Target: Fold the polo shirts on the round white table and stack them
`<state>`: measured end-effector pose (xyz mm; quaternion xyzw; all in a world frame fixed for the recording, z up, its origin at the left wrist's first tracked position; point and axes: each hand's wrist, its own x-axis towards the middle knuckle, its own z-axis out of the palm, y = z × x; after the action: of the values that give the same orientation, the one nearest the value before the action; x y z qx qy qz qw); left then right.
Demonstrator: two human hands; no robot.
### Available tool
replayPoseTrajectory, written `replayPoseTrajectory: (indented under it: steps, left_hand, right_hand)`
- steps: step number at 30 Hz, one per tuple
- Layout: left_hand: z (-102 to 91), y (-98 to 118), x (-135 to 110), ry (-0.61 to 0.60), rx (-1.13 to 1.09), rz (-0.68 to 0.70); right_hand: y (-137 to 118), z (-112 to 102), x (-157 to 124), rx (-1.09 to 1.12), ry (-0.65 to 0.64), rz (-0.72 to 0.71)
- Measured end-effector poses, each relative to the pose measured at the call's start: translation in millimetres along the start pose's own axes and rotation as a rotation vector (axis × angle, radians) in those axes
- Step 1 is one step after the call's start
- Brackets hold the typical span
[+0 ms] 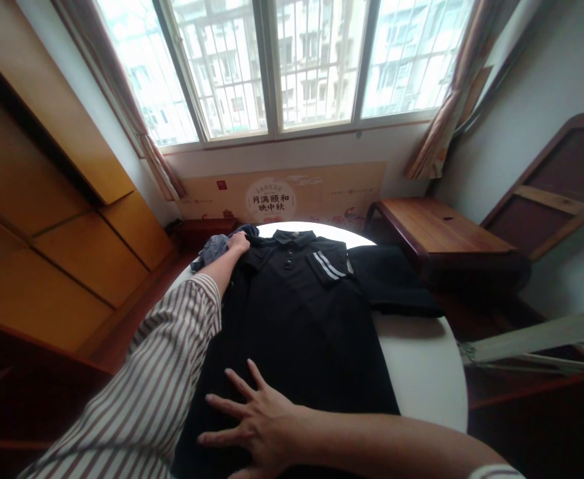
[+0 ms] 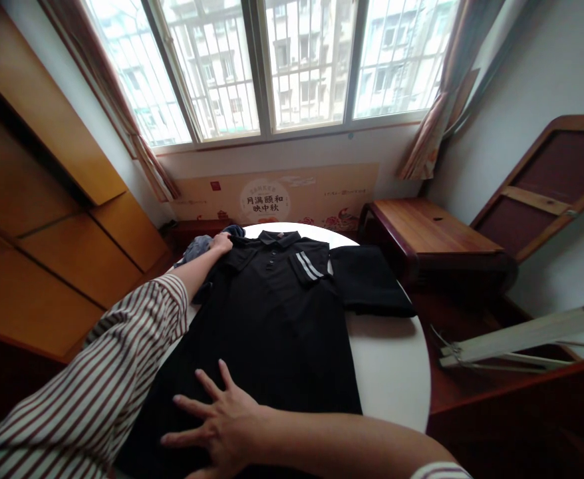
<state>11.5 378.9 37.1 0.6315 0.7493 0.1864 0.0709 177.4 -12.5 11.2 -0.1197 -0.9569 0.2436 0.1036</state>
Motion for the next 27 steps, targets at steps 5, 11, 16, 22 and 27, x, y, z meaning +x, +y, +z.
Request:
replayPoseTrajectory:
  steps: [5,11,16,22,27]
  left_hand:
    - [7.0,13.0,9.1,-0.030,-0.043,0.095]
    - [0.2,25.0,10.8,0.002,-0.109,0.104]
    - [-24.4,41.0,7.7,0.058,-0.185,0.089]
    - [-61.8,43.1,-58.0,-0.037,-0.279,0.401]
    - [-96.3,-23.0,-211.4,-0.268,-0.177,0.983]
  right_hand:
    - [1.9,3.9,0.1,-0.045,0.020,-0.022]
    - [3.7,5.9,-0.3,-0.070,0.008,-0.028]
    - [5.5,6.9,-0.4,-0.051,-0.007,-0.029]
    - [1.3,0.6,-1.0,-0.018,0.002,-0.018]
    - [-0.3,10.3,3.6,-0.141,0.103,-0.004]
